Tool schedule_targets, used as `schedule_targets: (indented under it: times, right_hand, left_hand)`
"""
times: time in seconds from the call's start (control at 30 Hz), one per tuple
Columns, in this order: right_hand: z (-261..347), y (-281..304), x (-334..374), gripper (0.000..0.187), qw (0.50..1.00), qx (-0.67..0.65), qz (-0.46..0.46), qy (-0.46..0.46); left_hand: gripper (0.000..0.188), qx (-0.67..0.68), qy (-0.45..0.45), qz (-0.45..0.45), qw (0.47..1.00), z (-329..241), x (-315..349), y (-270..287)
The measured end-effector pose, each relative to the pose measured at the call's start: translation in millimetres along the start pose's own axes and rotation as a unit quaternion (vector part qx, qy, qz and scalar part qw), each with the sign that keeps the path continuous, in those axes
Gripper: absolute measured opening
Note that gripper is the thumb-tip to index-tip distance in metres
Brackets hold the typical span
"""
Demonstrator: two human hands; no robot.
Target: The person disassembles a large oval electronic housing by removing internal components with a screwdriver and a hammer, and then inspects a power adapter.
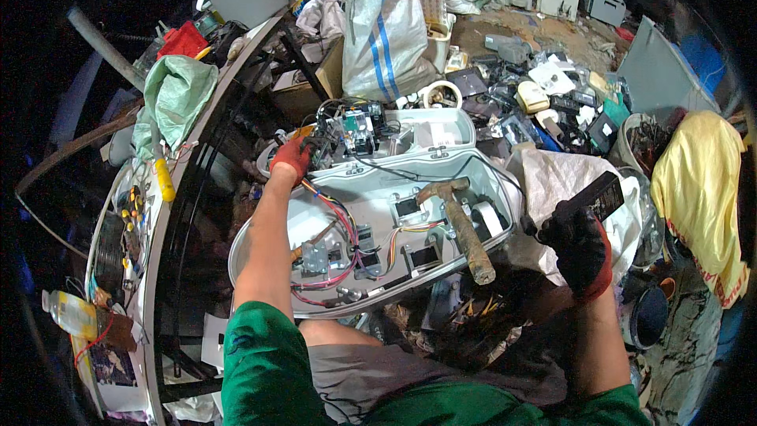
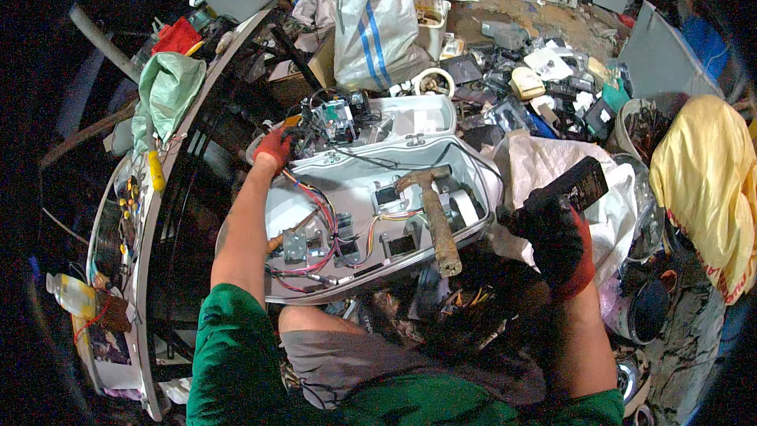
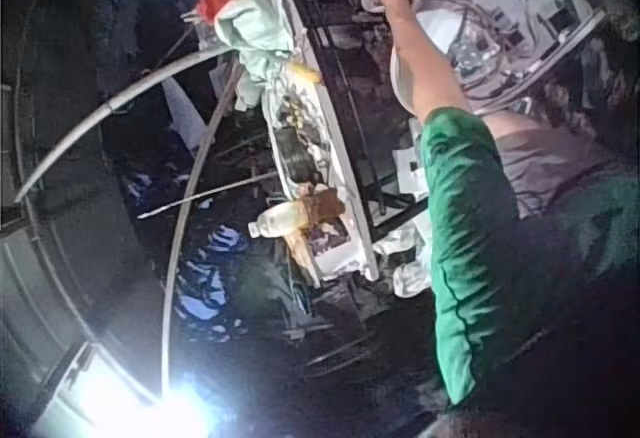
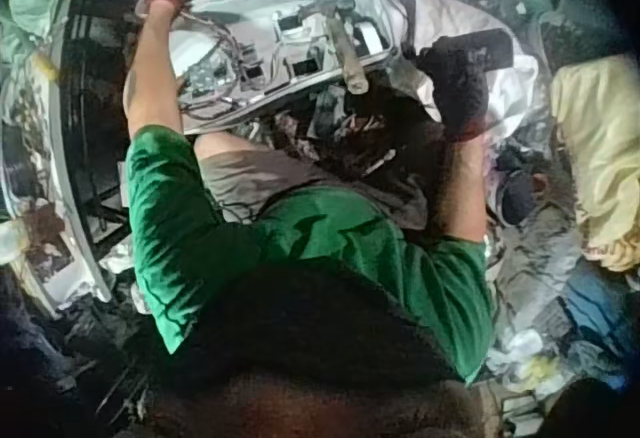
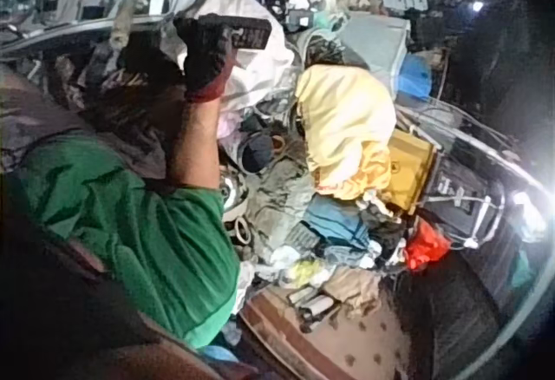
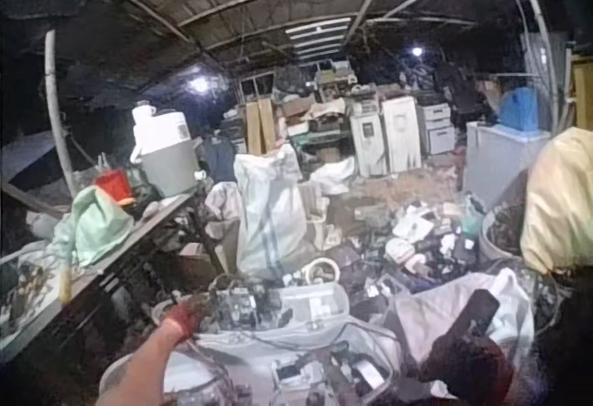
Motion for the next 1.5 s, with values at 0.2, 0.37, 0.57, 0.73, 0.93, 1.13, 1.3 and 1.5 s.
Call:
schedule_targets:
  times: [0.2, 0.37, 0.57, 0.73, 0.93, 1.13, 1.3, 1.5]
  right_hand:
    - [-15, -1, -13, 0.034, 0.997, -0.017, -0.053, -0.046]
    - [-39, 16, -13, 0.036, 0.988, 0.023, -0.099, -0.116]
    - [-14, -15, -25, 0.04, 0.999, 0.035, -0.014, -0.029]
    - [16, -23, -12, 0.039, 0.998, -0.004, -0.007, 0.058]
    - [38, -21, 16, 0.043, 0.978, -0.195, 0.0, 0.078]
    - [80, -42, 53, 0.037, 0.968, -0.239, 0.052, 0.051]
    - [111, -84, 98, 0.037, 0.98, -0.133, 0.103, 0.107]
    - [88, -80, 135, 0.039, 0.997, -0.071, 0.032, 0.023]
  left_hand:
    - [0.043, 0.083, 0.191, -0.191, 0.959, 59, 12, 33]
    - [0.04, 0.161, 0.148, -0.142, 0.965, 21, 6, 32]
    - [0.02, 0.614, 0.163, -0.051, 0.77, -33, 29, 68]
    - [0.028, 0.828, 0.019, 0.078, 0.556, -134, 100, 111]
    - [0.035, 0.906, -0.016, 0.033, 0.421, -213, 189, 156]
    - [0.032, 0.805, -0.016, -0.043, 0.592, -222, 309, 162]
    - [0.032, 0.41, -0.564, 0.29, 0.655, -337, 417, 182]
    - [0.052, 0.256, -0.235, 0.214, 0.913, -309, 421, 119]
Point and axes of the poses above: each hand's wrist, its own x-axis away from the middle knuckle, its own y-axis out of the back of the hand, z = x × y, the point moved 10 cm from there along -x, towards the middle knuckle, and after that the axes turned 8 degrees about -y, right-handed, at the moved point
